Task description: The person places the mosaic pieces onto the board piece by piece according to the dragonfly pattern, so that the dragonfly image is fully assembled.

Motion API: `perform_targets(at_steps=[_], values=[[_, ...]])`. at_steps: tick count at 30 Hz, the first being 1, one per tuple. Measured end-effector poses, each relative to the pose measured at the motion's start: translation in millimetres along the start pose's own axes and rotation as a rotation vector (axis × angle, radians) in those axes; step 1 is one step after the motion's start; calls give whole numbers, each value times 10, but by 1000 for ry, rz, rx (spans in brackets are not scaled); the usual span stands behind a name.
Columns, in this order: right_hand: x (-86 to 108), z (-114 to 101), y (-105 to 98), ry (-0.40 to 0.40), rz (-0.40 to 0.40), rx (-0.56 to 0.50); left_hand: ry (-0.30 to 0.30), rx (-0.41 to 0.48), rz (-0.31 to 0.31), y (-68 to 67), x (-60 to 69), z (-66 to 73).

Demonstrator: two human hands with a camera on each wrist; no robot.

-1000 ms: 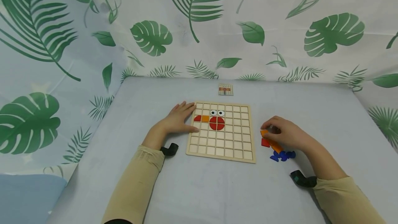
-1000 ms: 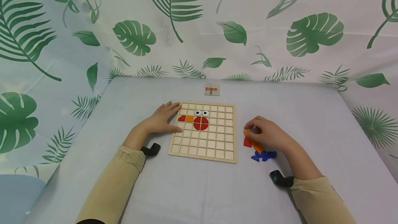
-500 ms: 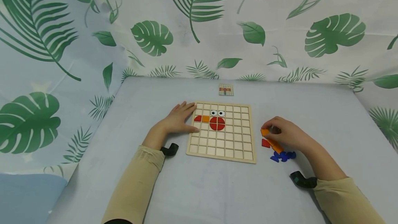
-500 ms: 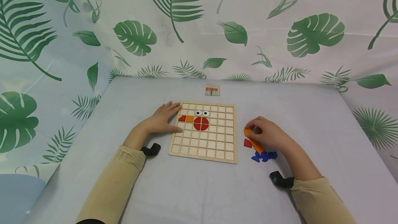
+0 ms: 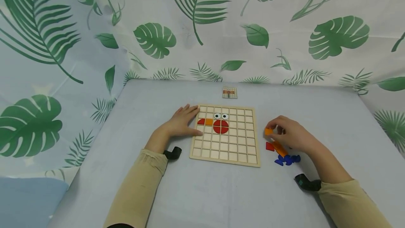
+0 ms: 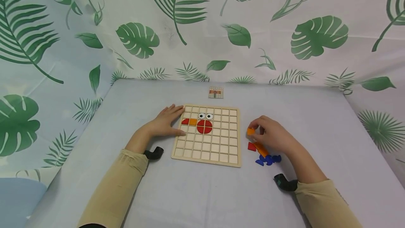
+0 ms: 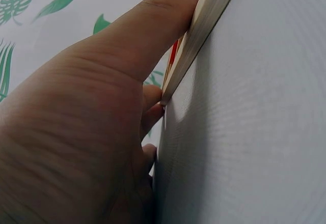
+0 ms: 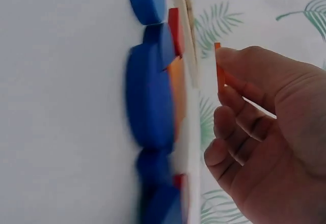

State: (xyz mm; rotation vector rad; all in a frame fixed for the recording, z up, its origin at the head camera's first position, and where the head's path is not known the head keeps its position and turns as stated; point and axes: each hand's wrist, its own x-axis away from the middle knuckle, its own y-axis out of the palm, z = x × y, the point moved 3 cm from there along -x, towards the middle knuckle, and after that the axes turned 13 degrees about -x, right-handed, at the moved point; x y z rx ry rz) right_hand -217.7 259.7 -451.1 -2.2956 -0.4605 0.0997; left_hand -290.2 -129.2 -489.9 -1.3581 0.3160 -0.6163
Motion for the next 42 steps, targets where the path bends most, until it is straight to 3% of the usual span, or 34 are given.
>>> perform_targets(at_steps=[8,18,26,35,42], values=[[-135,-220,-18,-45,15,11,2,-3,5,-1,-11,-1],[-376,-559,134,-119,-3,-7,10,-17,-2,4,-15,-1],[-616,-762,343,-84,-39,-64,6,-12,10,23,-22,-29],[-824,-993,625,-126,-80,-98,18,-5,17,6,-13,-18],[-983,-1077,848,-164,-127,-63,18,-8,13,1,-10,-17]])
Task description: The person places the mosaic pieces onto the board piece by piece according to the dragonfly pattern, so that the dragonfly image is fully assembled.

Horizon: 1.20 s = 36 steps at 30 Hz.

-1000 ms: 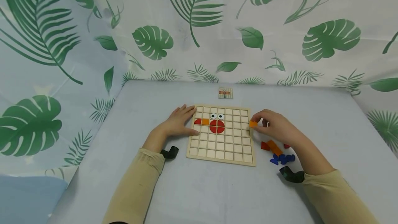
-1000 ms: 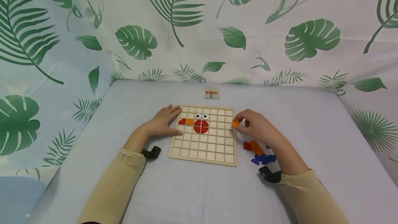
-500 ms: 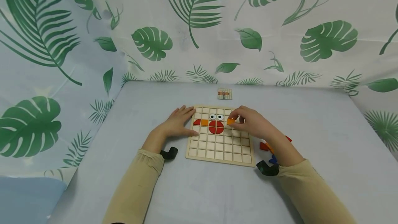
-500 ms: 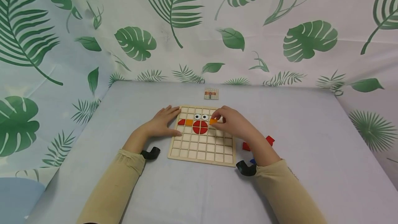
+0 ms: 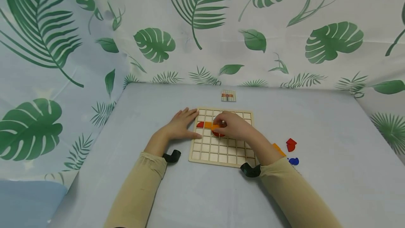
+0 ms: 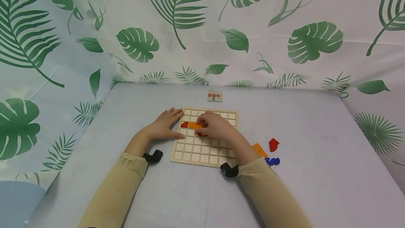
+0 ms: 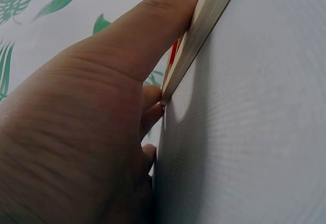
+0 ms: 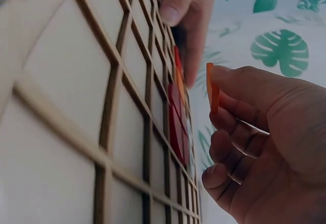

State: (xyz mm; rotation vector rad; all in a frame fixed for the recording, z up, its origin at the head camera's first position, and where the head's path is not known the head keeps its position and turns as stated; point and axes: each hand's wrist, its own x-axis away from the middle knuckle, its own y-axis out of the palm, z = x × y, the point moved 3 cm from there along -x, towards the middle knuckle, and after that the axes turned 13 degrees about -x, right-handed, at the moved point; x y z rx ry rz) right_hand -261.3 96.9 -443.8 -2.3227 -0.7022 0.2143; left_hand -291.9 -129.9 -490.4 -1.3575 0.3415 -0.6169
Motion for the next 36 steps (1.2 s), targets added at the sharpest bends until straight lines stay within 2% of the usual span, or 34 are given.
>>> perform_targets(at_steps=[6,12,36], values=[[-95,6,134,11,-14,-18,5,-11,7,13,-11,-11],[-124,-10,216,35,-16,16,8,2,5,10,-5,-9],[-124,-46,345,43,40,70,23,-12,9,1,10,-9]])
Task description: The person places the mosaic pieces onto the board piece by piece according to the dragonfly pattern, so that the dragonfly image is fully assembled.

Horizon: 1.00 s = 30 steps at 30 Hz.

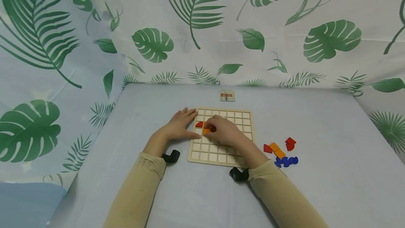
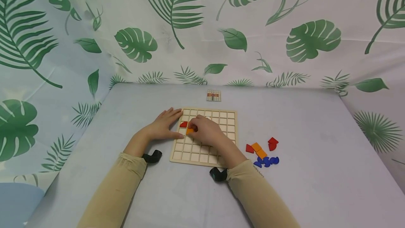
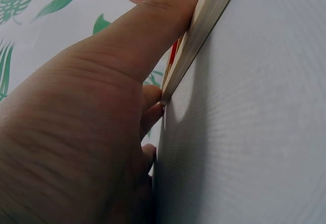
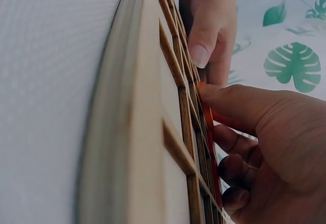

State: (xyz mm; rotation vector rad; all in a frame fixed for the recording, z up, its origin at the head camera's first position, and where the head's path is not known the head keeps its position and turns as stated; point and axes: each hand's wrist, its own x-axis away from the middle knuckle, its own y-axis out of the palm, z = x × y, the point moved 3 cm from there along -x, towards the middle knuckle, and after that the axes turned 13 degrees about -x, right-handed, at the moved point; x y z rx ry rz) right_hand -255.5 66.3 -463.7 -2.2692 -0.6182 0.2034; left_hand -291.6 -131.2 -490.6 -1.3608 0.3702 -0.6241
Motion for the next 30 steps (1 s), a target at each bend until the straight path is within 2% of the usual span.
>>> perform_targets(at_steps=[13,21,30], values=[[10,11,-4,-9,13,8,-19,10,-9,-1,4,11],[24,-22,-32,-11,-6,3,-21,8,-15,-17,13,25],[131,-110,-174,-16,-38,35,-25,14,-16,-34,16,42]])
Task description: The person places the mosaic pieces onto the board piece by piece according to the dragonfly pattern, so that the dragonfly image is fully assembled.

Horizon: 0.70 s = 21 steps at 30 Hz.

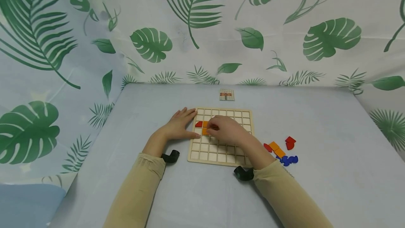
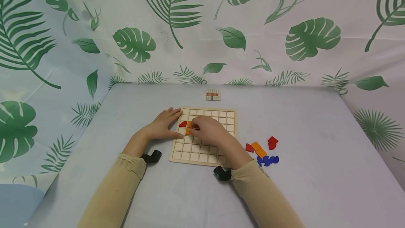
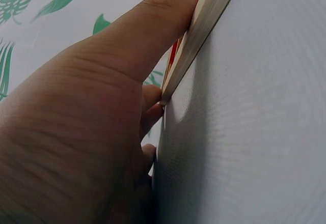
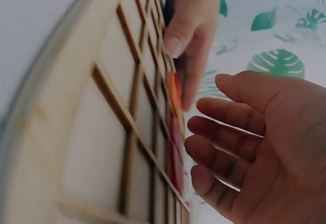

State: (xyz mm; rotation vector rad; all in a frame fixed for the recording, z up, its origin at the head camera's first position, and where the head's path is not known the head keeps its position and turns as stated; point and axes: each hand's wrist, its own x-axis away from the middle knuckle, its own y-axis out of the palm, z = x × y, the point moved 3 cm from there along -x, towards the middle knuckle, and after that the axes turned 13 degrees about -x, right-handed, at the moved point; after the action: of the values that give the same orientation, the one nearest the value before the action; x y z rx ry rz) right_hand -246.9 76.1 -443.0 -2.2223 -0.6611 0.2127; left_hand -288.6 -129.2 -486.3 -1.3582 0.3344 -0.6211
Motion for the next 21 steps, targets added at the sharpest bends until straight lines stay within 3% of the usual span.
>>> perform_targets(at_steps=[9,16,21], values=[[354,112,-364,-19,35,-31,-6,-4,5,-6,3,12],[730,379,-666,82,52,-19,-7,2,3,-2,-7,1],[967,595,-776,144,44,-20,-12,8,-5,9,-9,3]])
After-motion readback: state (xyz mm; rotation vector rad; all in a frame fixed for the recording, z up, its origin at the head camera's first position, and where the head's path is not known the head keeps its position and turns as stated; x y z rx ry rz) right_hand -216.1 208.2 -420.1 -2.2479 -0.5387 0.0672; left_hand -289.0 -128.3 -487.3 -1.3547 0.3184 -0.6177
